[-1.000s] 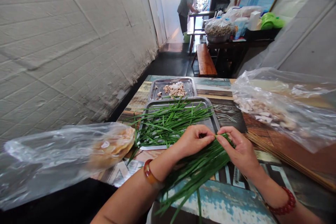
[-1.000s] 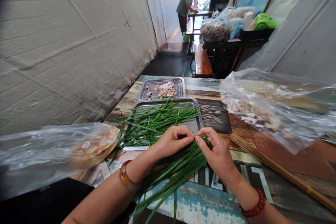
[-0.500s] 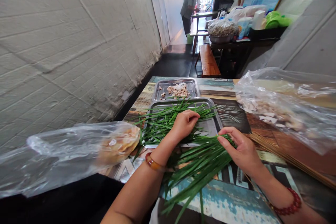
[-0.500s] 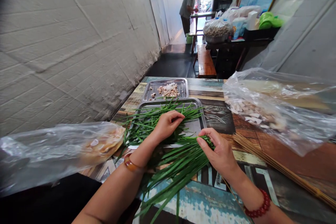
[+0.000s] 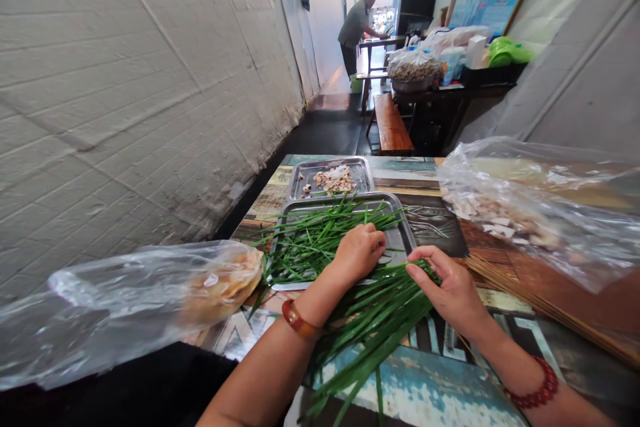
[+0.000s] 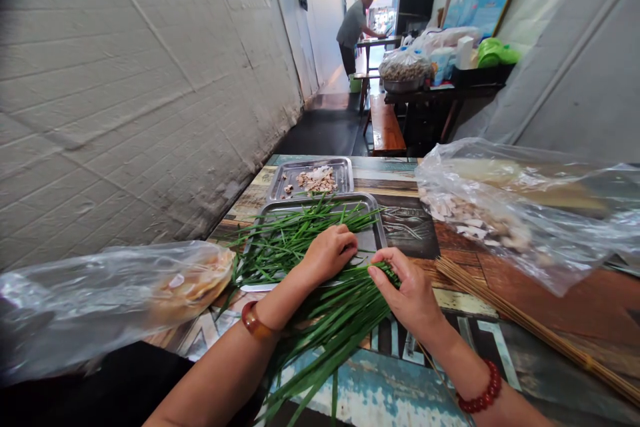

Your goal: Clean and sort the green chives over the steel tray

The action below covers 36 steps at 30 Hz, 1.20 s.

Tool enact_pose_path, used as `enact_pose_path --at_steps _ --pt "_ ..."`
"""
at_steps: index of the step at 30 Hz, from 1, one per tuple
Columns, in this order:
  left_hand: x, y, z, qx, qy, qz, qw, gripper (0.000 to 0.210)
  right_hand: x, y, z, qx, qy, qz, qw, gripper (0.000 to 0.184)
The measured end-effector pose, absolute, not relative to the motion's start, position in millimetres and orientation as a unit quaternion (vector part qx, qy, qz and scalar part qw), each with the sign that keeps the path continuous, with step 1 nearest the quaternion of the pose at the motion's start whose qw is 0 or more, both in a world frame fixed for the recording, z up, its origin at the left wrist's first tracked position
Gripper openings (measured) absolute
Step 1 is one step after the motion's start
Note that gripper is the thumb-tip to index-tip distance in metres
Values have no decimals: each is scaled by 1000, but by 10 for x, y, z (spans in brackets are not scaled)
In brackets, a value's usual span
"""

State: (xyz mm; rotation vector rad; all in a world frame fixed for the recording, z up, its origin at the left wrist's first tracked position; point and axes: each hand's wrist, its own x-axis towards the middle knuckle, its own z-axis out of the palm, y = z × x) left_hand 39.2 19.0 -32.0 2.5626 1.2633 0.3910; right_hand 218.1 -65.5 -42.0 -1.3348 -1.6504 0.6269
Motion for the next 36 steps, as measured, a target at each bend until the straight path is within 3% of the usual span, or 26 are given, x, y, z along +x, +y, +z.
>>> enact_pose_path --at_steps 6,11,16,23,29,33,36 --pt "385 210 -325 868 428 204 147 12 2174 -639 -410 -547 -660 254 449 14" --pt "370 294 -406 836 412 284 226 28 2177 -637 -408 -544 -656 262 453 14" --pt "409 315 -408 858 405 236 212 32 2178 -643 -420 -543 -659 254 454 16" --pt "654 328 -320 851 490 147 120 16 2170 -648 -421 -531 -660 258 464 15" --pt "767 405 -299 839 515 142 105 17 2166 -643 -443 -525 -662 264 465 15" --pt "636 459 -173 812 505 236 171 13 2160 -639 -442 -527 -657 260 472 15" --pt "498 388 -67 784 458 312 280 8 2153 -640 -424 -525 -651 256 485 16"
